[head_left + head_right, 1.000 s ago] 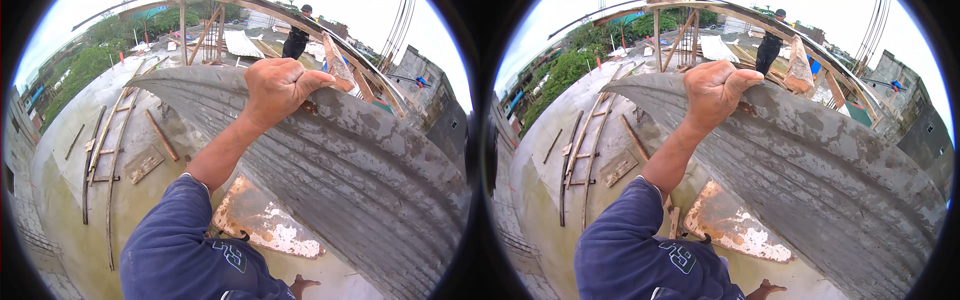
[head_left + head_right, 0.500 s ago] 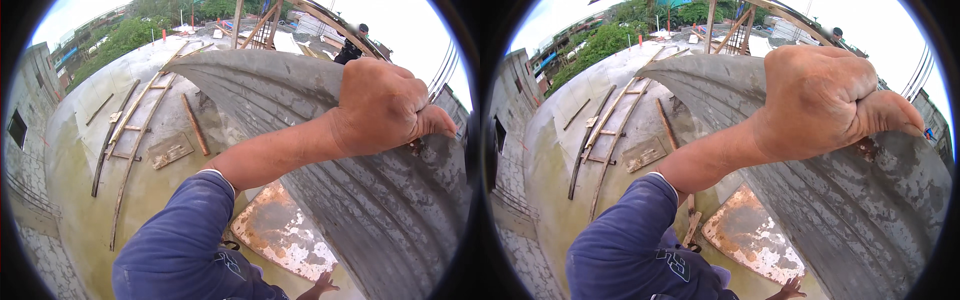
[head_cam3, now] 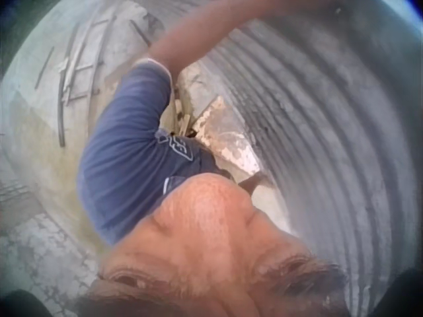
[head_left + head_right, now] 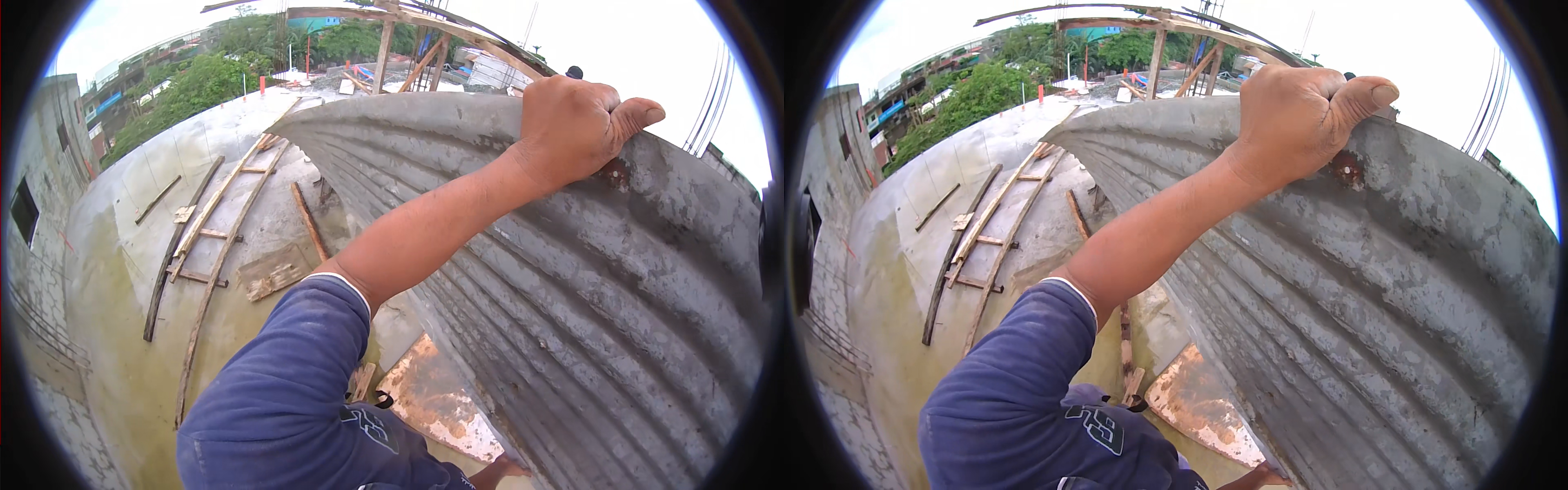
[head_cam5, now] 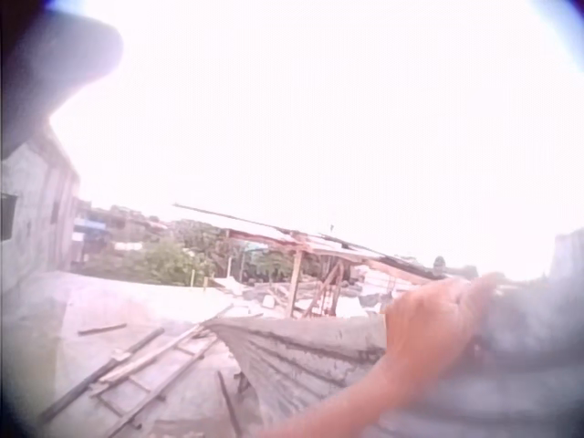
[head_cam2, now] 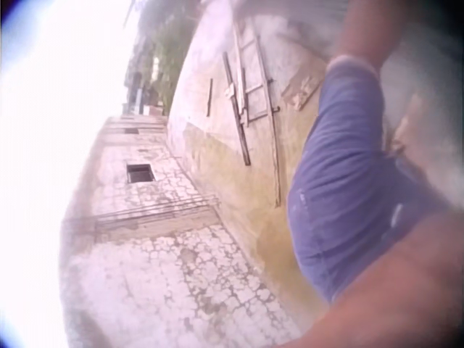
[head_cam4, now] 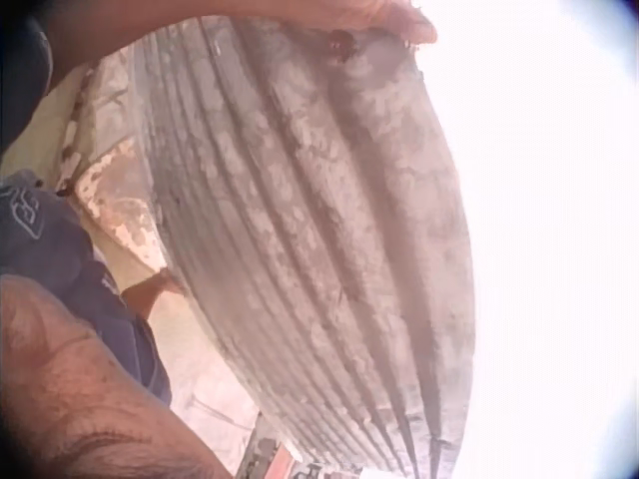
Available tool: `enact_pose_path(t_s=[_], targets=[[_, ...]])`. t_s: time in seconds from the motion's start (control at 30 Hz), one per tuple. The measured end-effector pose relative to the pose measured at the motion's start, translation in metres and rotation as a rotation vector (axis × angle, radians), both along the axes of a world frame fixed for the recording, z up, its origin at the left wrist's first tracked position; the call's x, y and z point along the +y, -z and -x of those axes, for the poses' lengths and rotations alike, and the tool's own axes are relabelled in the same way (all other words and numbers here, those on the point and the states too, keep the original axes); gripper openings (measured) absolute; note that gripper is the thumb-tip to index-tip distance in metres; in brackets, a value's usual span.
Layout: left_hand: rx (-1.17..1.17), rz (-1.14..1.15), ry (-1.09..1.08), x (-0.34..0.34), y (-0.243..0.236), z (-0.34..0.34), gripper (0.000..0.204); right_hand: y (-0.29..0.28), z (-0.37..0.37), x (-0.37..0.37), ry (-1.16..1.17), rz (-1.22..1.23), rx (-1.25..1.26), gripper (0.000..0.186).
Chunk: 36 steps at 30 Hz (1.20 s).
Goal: The person lifts a corrugated roofing sheet onto a wooden frame, aligns it with an adjacent sheet by hand, and secures it by hammering a nail into the sheet.
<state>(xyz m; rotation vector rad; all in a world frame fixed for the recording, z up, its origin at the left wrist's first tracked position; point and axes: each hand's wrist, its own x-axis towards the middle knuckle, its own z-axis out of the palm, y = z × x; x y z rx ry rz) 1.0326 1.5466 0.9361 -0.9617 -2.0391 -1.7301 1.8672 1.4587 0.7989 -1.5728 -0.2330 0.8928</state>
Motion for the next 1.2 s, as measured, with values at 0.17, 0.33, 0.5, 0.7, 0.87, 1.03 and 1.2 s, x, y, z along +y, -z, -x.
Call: enact_pose_path(t_s=[0.17,0.33,0.5,0.7,0.87,1.03,1.2], targets=[[0.038,0.014,-0.039,0.039,0.018,0.008,0.074,-0.026,0.049,-0.070,-0.184,0.090,0.061,0.079],[0.073,0.016,0.112,0.029,0.027,0.001,0.082,-0.050,0.086,-0.123,-0.291,0.033,0.068,0.087],[0.045,0.088,0.037,0.036,0.065,-0.039,0.069,-0.005,0.076,-0.097,-0.291,-0.039,0.205,0.083],[-0.129,-0.185,0.128,0.041,0.152,-0.074,0.072,0.115,0.033,-0.030,-0.282,-0.130,0.125,0.081],[-0.213,-0.315,0.367,0.056,0.188,-0.072,0.055,0.183,0.022,0.020,-0.288,-0.158,0.116,0.078],[-0.061,-0.226,0.209,-0.013,0.144,-0.065,0.044,0.199,0.029,-0.023,-0.261,-0.132,0.122,0.076],[0.073,0.016,0.461,-0.073,0.063,-0.046,0.037,0.198,0.032,-0.098,-0.254,-0.156,0.094,0.074]])
